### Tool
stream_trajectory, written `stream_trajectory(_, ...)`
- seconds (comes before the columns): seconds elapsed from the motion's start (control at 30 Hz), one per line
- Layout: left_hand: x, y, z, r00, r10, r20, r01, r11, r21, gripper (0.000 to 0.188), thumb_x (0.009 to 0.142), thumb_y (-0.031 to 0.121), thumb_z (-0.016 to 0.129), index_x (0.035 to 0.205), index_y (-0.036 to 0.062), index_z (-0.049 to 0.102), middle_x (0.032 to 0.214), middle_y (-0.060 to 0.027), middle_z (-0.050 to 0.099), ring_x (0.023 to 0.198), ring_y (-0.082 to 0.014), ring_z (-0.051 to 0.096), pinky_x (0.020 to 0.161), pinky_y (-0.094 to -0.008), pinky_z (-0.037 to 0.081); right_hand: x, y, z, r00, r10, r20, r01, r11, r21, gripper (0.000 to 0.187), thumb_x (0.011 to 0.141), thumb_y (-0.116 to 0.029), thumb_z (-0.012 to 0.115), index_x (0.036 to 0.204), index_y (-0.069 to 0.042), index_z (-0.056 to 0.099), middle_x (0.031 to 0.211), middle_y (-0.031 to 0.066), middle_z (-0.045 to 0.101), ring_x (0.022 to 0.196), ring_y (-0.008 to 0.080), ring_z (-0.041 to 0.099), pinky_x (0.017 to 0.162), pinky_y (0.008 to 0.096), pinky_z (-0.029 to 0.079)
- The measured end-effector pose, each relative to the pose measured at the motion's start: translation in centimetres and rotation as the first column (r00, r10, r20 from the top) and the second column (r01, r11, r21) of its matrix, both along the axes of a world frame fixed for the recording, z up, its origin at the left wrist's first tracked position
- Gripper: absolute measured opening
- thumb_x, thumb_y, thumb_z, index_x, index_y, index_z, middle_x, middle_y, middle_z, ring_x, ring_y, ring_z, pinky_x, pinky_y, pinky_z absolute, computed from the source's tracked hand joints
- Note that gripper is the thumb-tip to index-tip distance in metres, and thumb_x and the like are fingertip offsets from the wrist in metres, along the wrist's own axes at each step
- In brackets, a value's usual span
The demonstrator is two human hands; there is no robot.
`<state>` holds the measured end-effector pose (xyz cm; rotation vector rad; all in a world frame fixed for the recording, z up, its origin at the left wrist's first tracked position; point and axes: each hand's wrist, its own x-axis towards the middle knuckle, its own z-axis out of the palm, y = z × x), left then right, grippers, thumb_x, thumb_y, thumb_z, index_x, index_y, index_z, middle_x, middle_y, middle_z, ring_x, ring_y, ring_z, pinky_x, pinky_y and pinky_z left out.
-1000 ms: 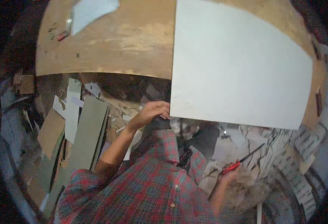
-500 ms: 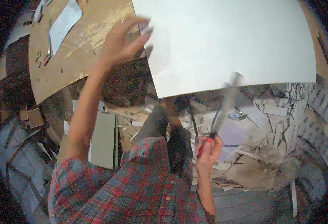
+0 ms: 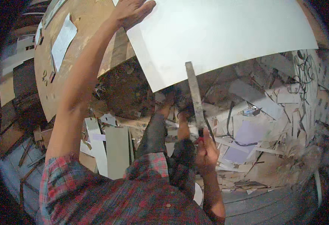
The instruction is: The person uses a file to smooth the edges of two wood panels, first a brown one and then a white one, while standing at a workbench littered with wood scraps.
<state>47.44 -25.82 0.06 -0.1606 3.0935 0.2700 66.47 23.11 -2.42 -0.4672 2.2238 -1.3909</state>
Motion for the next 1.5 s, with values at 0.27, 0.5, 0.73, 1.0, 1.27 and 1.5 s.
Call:
stream_trajectory(0.27,0.1,-0.4,-0.8,0.998,-0.015,-0.06,0.015,1.0,0.002,0.074,0.1,0.053,0.039,0.159,0.0102,0.029,0.166,-0.0198,0.022,0.155,-0.037,0.017,0.125,-0.0525,0.01,1.8,-3.8,-0.7,0.997,-0.036,-0.064,0.034,0.999,-0.035,0.049,0.105,-0.007,0.046,0.153,0.002,0.04,0.083,0.002,0.06,0.062,0.0032,0.044,0.054,0.0203,0.039)
stream_trajectory(0.5,-0.2,-0.3,-0.9,0.997,-0.026,-0.069,0.027,1.0,0.009,0.074,0.099,0.052,0.04,0.159,0.0094,0.03,0.166,-0.0199,0.023,0.155,-0.037,0.018,0.125,-0.0533,0.012,-1.0,-9.1,0.9,0.952,-0.157,0.263,0.166,0.986,-0.012,0.049,0.107,-0.009,0.045,0.155,-0.003,0.039,0.073,-0.0043,0.048,0.06,0.0032,0.039,0.054,0.0193,0.037)
stream_trajectory(0.73,-0.2,0.3,-0.8,0.996,-0.019,-0.085,0.019,1.0,0.005,0.071,0.1,0.049,0.04,0.158,0.0085,0.03,0.166,-0.0201,0.023,0.154,-0.0371,0.018,0.125,-0.0535,0.012,0.3,-6.7,-0.5,0.993,-0.098,0.07,0.091,0.992,0.086,0.049,0.106,-0.01,0.046,0.154,-0.003,0.041,0.072,-0.0039,0.048,0.061,0.0041,0.042,0.055,0.0205,0.038)
stream_trajectory(1.0,0.2,-0.3,-0.9,0.995,-0.035,-0.089,0.036,0.999,0.007,0.071,0.101,0.05,0.039,0.158,0.009,0.031,0.166,-0.0208,0.023,0.154,-0.0373,0.018,0.125,-0.054,0.013,-0.4,-8.6,1.5,0.941,-0.243,0.234,0.248,0.969,0.012,0.048,0.106,-0.011,0.049,0.153,-0.004,0.043,0.075,-0.0061,0.049,0.061,0.0036,0.042,0.053,0.0204,0.036)
stream_trajectory(1.27,-0.2,-0.4,-1.3,0.998,-0.029,-0.062,0.029,1.0,-0.003,0.071,0.101,0.05,0.039,0.159,0.0101,0.03,0.166,-0.0206,0.022,0.155,-0.0373,0.017,0.125,-0.0537,0.012,-2.1,-13.2,2.0,0.968,-0.122,0.219,0.106,0.991,0.084,0.048,0.104,-0.015,0.048,0.149,0.003,0.045,0.1,0.0241,0.069,0.065,0.0128,0.054,0.063,0.0291,0.047)
stream_trajectory(1.5,0.2,-0.2,-0.7,0.997,-0.022,-0.071,0.022,1.0,-0.004,0.072,0.1,0.049,0.039,0.159,0.0084,0.029,0.166,-0.0209,0.022,0.155,-0.0372,0.017,0.125,-0.0531,0.012,0.6,-13.1,0.9,0.97,-0.143,0.198,0.145,0.989,0.0,0.05,0.106,-0.011,0.047,0.155,-0.004,0.041,0.073,-0.0049,0.049,0.063,0.004,0.041,0.055,0.0208,0.037)
